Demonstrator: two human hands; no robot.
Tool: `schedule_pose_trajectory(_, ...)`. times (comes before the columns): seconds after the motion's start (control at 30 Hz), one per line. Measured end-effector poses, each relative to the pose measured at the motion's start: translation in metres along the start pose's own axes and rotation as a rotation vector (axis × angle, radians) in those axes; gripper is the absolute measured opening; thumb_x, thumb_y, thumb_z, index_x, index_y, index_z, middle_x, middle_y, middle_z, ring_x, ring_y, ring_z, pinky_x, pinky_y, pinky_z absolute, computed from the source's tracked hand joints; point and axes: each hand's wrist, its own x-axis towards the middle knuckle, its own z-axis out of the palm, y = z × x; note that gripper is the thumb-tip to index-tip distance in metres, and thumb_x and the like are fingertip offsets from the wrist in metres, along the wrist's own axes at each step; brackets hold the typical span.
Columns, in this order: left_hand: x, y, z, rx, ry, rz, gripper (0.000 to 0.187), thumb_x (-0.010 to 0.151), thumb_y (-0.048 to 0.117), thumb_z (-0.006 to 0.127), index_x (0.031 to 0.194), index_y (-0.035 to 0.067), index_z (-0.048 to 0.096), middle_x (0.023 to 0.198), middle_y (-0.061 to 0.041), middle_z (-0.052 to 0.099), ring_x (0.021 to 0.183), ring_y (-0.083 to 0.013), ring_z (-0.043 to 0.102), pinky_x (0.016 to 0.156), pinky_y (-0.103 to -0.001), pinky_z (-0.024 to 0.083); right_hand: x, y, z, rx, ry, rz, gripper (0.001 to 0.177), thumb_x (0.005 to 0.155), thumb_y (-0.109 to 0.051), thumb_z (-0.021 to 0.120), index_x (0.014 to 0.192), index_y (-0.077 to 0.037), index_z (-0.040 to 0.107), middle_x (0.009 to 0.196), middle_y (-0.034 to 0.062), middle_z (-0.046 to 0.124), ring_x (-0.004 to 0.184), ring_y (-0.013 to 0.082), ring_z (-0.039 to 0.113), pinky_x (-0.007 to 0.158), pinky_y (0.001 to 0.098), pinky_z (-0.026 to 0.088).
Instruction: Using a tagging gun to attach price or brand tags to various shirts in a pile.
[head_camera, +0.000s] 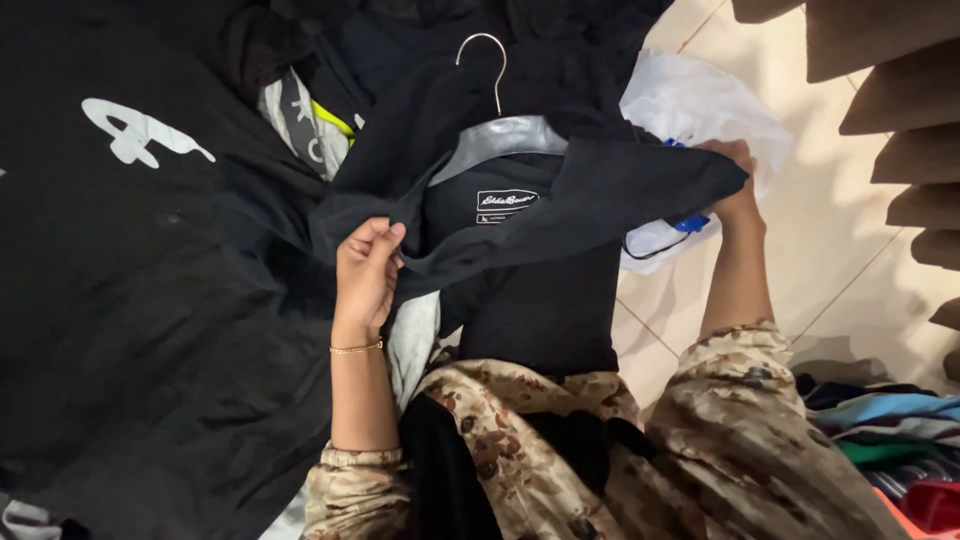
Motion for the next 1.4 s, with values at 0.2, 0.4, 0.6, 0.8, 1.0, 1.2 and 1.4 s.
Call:
schedule_pose_trajectory(0.2, 0.0, -0.001, -0.001, -0.052, -0.024, 0.001, 0.005, 0.094, 0.005, 0.071, 0.092, 0.001, 0.073, 0.065, -0.001, 0.064, 0.055, -0.0063, 0.065, 0.059, -0.016, 0.055, 0.037, 0.011, 0.042, -0.117, -0.101, 0.009, 0.047, 0.092, -0.017, 0.074, 0.131, -0.027, 0.05, 0.123, 0.0142, 0.046, 0.108, 0.0519, 0.058, 0.091, 0.0582, 0.05)
schedule_pose_trajectory(0.4, 0.002, -0.005, -0.002, -0.085, -0.043, 0.007, 0.006, 0.095, 0.004, 0.07, 0.092, 0.0, 0.073, 0.066, -0.003, 0.066, 0.056, -0.0085, 0.068, 0.059, -0.017, 0.056, 0.099, 0.004, 0.074, -0.234, -0.19, 0.021, 0.068, 0.092, -0.021, 0.077, 0.146, -0.031, 0.036, 0.139, 0.0121, 0.034, 0.118, 0.058, 0.051, 0.1, 0.0658, 0.048)
schedule_pose_trajectory(0.6, -0.004, 0.002, 0.002, -0.068, -0.029, 0.017, 0.004, 0.095, 0.005, 0.071, 0.092, 0.002, 0.074, 0.063, 0.0, 0.063, 0.053, -0.0054, 0.062, 0.058, -0.014, 0.054, 0.07, -0.057, 0.024, -0.275, -0.156, 0.069, 0.088, 0.084, -0.035, 0.084, 0.153, -0.035, 0.029, 0.151, 0.0046, 0.034, 0.126, 0.0524, 0.054, 0.105, 0.0664, 0.046)
schedule_pose_trajectory(0.8, -0.004, 0.0, -0.001, -0.058, -0.031, 0.011, 0.005, 0.095, 0.006, 0.071, 0.092, 0.003, 0.074, 0.064, 0.0, 0.064, 0.053, -0.0048, 0.062, 0.059, -0.015, 0.054, 0.06, -0.054, -0.038, -0.21, 0.022, -0.508, 0.062, 0.064, -0.036, 0.097, 0.106, 0.003, 0.074, 0.098, 0.0216, 0.075, 0.095, 0.0463, 0.071, 0.076, 0.056, 0.059)
schedule_pose_trajectory(1.0, -0.006, 0.003, 0.0, -0.066, -0.027, -0.001, 0.004, 0.096, 0.006, 0.071, 0.093, 0.004, 0.073, 0.062, 0.002, 0.061, 0.05, -0.0046, 0.06, 0.055, -0.013, 0.052, 0.034, -0.039, -0.061, -0.198, 0.033, -0.077, 0.061, 0.081, -0.04, 0.09, 0.116, -0.005, 0.054, 0.107, 0.021, 0.069, 0.105, 0.045, 0.068, 0.09, 0.0501, 0.055)
schedule_pose_trajectory(1.2, -0.002, -0.001, -0.003, -0.055, -0.026, -0.009, 0.003, 0.096, 0.007, 0.071, 0.094, 0.005, 0.072, 0.063, 0.001, 0.06, 0.047, -0.0051, 0.061, 0.054, -0.014, 0.054, 0.017, 0.025, -0.055, 0.4, -0.244, 0.404, 0.018, 0.098, -0.01, 0.065, 0.104, 0.002, 0.053, 0.092, 0.0166, 0.056, 0.07, 0.0277, 0.061, 0.057, 0.0343, 0.056)
schedule_pose_trajectory(1.4, 0.004, -0.01, -0.011, -0.06, -0.04, -0.011, 0.004, 0.096, 0.006, 0.07, 0.096, 0.002, 0.072, 0.069, -0.004, 0.067, 0.053, -0.0077, 0.066, 0.057, -0.016, 0.055, -0.075, 0.028, -0.047, 0.305, -0.266, 0.369, 0.032, 0.09, -0.025, 0.086, 0.098, -0.002, 0.065, 0.077, 0.0154, 0.068, 0.06, 0.0261, 0.073, 0.042, 0.0363, 0.059)
